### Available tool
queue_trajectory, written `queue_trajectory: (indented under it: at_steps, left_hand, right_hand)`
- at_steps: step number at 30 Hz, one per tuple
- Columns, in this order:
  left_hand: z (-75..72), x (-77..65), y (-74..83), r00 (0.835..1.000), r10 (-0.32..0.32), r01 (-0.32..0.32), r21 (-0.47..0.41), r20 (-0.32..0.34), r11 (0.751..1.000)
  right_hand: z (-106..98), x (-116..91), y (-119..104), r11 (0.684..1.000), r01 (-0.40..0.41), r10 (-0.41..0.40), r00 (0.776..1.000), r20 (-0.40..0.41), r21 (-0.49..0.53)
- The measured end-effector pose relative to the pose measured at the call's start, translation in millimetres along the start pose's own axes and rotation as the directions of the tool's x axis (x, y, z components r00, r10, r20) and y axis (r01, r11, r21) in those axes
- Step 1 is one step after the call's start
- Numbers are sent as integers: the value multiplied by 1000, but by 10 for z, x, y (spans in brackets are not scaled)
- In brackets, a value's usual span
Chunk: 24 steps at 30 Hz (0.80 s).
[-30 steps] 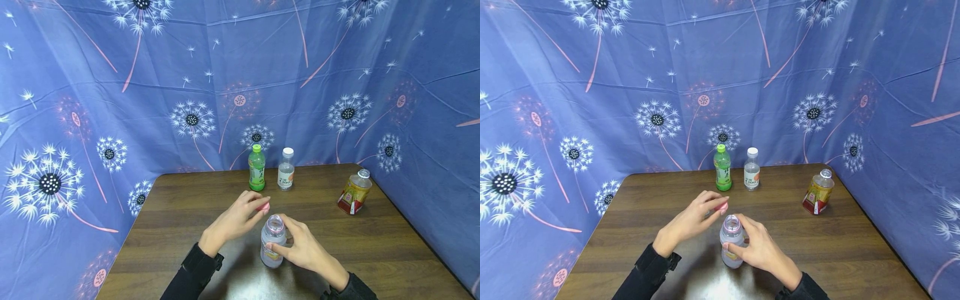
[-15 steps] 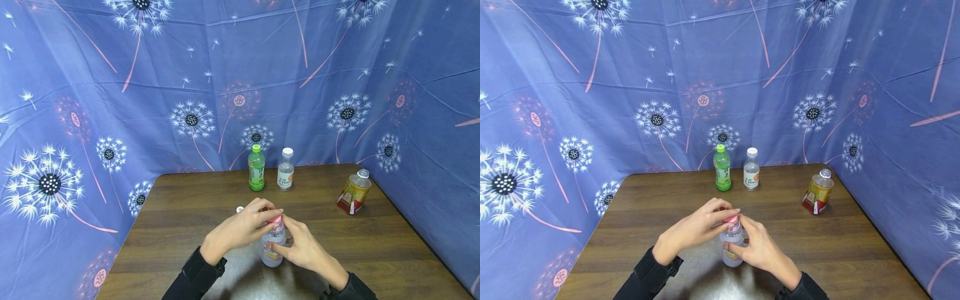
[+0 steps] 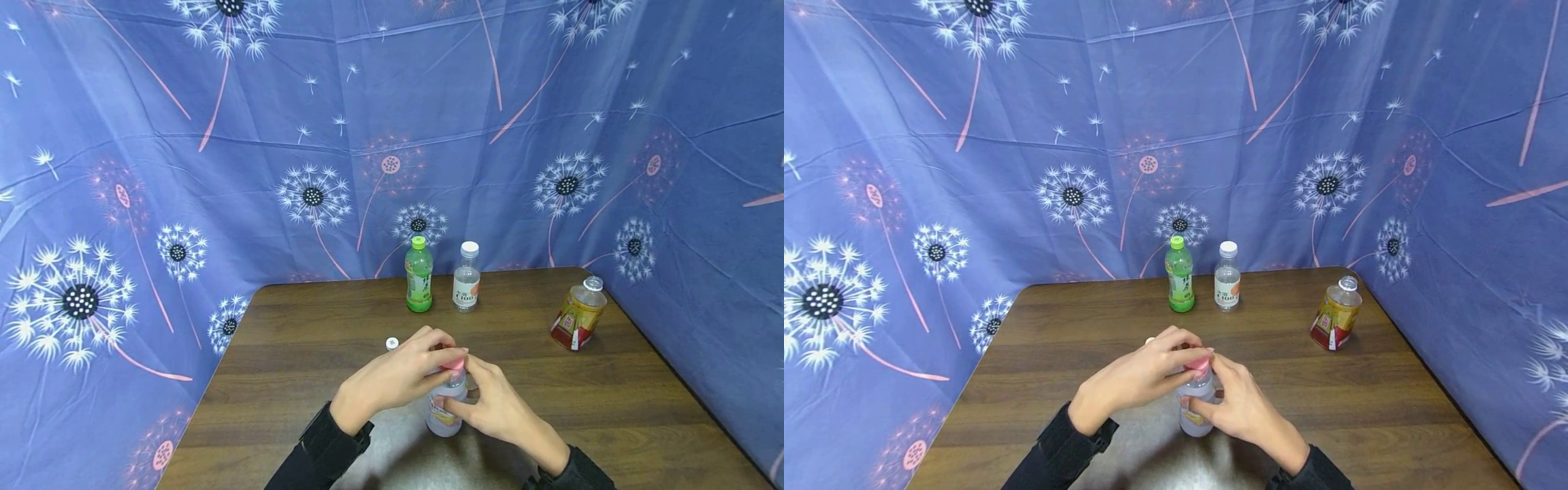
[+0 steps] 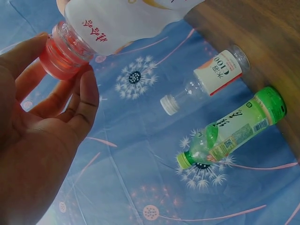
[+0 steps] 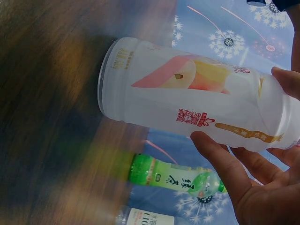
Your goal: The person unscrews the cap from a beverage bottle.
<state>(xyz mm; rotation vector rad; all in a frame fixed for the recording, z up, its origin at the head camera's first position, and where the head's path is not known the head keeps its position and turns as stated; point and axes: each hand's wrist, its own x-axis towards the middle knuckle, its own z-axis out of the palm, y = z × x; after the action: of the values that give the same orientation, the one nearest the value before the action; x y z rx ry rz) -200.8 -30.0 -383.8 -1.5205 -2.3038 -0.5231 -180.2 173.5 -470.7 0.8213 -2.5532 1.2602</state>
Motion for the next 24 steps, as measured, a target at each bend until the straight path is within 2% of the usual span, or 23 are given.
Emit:
queue_trajectory:
  at_steps: [6, 16, 24]
  left_hand:
    - [-18, 3, 10, 999, -2, 2, 7, 42, 1000]
    - [-98, 2, 13, 992, 33, -29, -30, 120, 999]
    - [-121, 9, 19, 985, 42, -30, -70, 168, 997]
  right_hand:
    - [-4, 0, 14, 999, 35, -35, 999, 0, -1]
    - [-9, 11, 9, 999, 34, -34, 999, 0, -7]
    - [13, 2, 9, 999, -7, 7, 1000, 10, 38]
